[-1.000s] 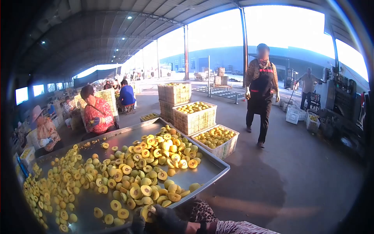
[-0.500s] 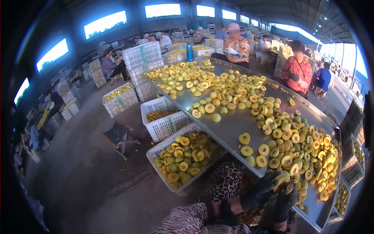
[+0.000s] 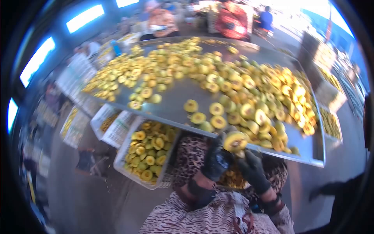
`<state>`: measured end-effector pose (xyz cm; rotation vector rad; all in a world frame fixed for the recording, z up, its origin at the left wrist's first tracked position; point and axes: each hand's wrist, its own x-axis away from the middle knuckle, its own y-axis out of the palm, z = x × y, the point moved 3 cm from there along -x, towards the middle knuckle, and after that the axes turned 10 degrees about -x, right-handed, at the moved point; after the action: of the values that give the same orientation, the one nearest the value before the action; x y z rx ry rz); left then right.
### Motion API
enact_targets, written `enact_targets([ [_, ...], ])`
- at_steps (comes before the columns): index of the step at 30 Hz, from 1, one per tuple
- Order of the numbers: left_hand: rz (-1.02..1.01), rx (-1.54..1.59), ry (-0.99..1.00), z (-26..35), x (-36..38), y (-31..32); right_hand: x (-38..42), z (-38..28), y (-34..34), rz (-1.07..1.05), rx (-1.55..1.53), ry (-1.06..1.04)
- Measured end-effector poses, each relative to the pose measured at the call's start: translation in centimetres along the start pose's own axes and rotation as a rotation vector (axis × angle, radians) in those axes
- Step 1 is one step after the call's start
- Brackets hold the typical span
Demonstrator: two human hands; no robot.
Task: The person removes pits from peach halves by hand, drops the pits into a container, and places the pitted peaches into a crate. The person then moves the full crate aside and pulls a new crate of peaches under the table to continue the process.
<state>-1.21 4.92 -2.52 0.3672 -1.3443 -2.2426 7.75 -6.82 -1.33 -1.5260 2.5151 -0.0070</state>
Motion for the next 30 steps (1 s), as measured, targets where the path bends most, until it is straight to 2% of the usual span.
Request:
enact_targets([
  [3, 0.049, -0.125, 0.041, 0.2, -0.3, -0.1, 0.8, 0.1, 0.2, 0.024, -0.026, 0.005],
  [5, 0.137, -0.361, 0.194, -0.1, -0.5, -1.4, 1.3, -0.3, 0.4, -0.089, 0.03, 0.038],
  [6, 0.138, -0.365, 0.181, -0.5, -0.3, -2.3, 1.3, 0.5, 0.4, -0.069, 0.0, 0.02],
  [7, 0.061, -0.786, 0.405, -0.2, 0.2, -2.6, 1.2, -0.1, 0.4, -0.063, -0.004, 0.027],
  [8, -0.033, -1.206, 0.631, -0.2, 0.8, -2.1, 1.0, -1.3, 0.4, -0.011, -0.152, 0.04],
  [9, -0.04, -1.208, 0.624, -0.4, 0.8, -2.1, 0.9, -2.0, 0.4, 0.042, -0.299, 0.051],
  [12, -0.114, -1.146, 0.655, -0.6, 0.5, -1.6, 0.7, -1.4, 0.4, 0.095, -0.445, 0.133],
  [14, 0.152, -0.456, 0.194, -1.2, -0.5, -2.8, 0.7, -1.3, 0.6, 0.089, -0.517, 0.191],
  [15, 0.154, -0.458, 0.192, -1.0, -0.4, -2.6, 0.7, -1.5, 1.0, 0.083, -0.63, 0.248],
  [17, 0.036, -0.076, 0.025, -0.4, 0.1, 0.4, 0.8, -1.7, 1.1, 0.079, -0.747, 0.307],
  [21, 0.028, -0.153, 0.052, -0.3, 0.0, 1.0, 1.0, -1.5, 1.4, -0.023, -0.776, 0.318],
  [23, 0.052, -0.398, 0.24, -0.2, 0.3, 1.4, 1.0, -1.0, 1.7, -0.048, -0.838, 0.298],
  [24, 0.054, -0.398, 0.238, -0.4, 0.3, 1.3, 1.1, -0.8, 1.7, -0.084, -0.832, 0.29],
  [26, 0.081, -0.589, 0.354, -0.4, 0.3, 0.7, 0.9, -0.8, 2.0, -0.122, -0.824, 0.285],
  [28, 0.095, -0.71, 0.432, -0.9, -0.1, -0.4, 0.6, -1.0, 2.3, -0.089, -0.716, 0.191],
  [29, 0.102, -0.833, 0.514, -0.6, -0.3, -0.3, 0.6, 0.4, 2.3, -0.093, -0.714, 0.191],
  [30, 0.103, -0.83, 0.524, -0.3, -0.5, 0.0, 0.5, 2.4, 2.2, -0.114, -0.608, 0.101],
])
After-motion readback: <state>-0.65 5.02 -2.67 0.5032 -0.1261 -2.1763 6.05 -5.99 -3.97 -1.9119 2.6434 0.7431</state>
